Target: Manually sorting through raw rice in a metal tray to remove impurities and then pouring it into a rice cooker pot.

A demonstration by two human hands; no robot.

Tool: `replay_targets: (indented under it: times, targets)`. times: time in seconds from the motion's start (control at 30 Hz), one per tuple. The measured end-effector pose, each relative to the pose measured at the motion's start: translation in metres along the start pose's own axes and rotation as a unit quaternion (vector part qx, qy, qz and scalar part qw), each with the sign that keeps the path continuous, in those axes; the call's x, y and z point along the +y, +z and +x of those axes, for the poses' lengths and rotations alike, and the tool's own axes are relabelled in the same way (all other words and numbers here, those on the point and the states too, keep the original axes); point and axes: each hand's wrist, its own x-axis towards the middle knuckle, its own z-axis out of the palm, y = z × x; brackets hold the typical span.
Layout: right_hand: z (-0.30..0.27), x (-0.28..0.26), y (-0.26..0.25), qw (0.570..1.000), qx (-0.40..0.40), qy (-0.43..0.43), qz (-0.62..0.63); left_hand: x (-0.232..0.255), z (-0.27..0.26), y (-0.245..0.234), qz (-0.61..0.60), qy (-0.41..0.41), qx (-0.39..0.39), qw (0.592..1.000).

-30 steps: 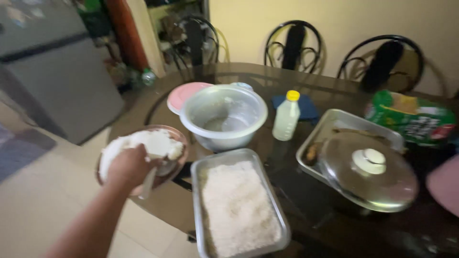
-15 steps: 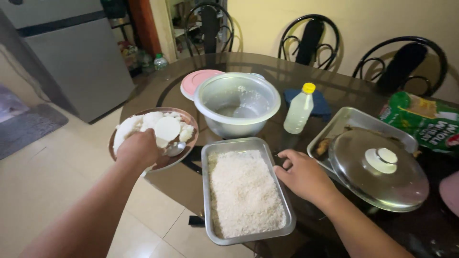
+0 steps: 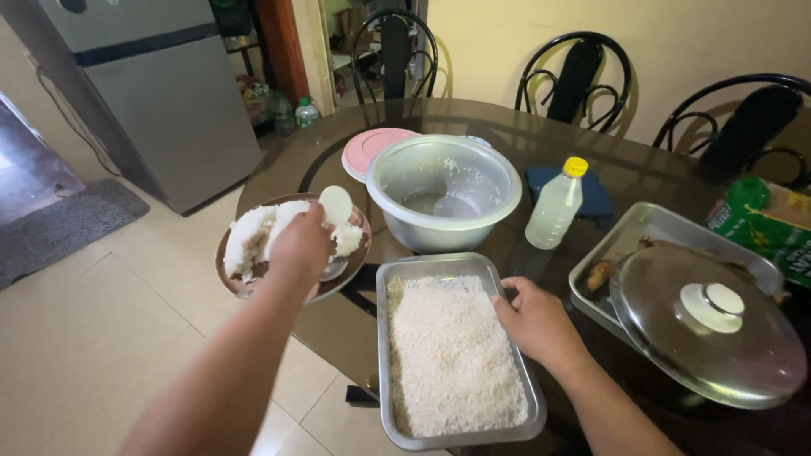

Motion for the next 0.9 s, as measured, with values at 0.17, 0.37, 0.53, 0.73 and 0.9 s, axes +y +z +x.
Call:
replay_targets:
  times: [0.17, 0.37, 0.53, 0.73, 0.9]
  targets:
    - [0.007, 0.008, 0.009, 0.999, 0.006, 0.031, -0.003, 0.015, 0.003, 0.011, 0.044, -0.025, -0.005, 0.999]
    - [0.003, 0.01, 0.011, 0.999, 0.018, 0.032, 0.005, 0.044, 0.012, 0.007, 0.005, -0.024, 0.041, 0.999]
    - [0.006, 0.012, 0.008, 0.998, -0.027, 0.051, -0.013, 0.089, 0.019, 0.006, -0.143, -0.032, 0.021, 0.989]
    - [0.002, 0.012, 0.014, 0.942, -0.112, 0.187, 0.256, 0.106, 0.025, 0.011, -0.288, -0.146, -0.119, 0.939]
    - [-0.007, 0.023, 0.019, 0.953, -0.076, 0.146, 0.256, 0.101, 0.031, 0.02, -0.391, -0.186, -0.114, 0.894]
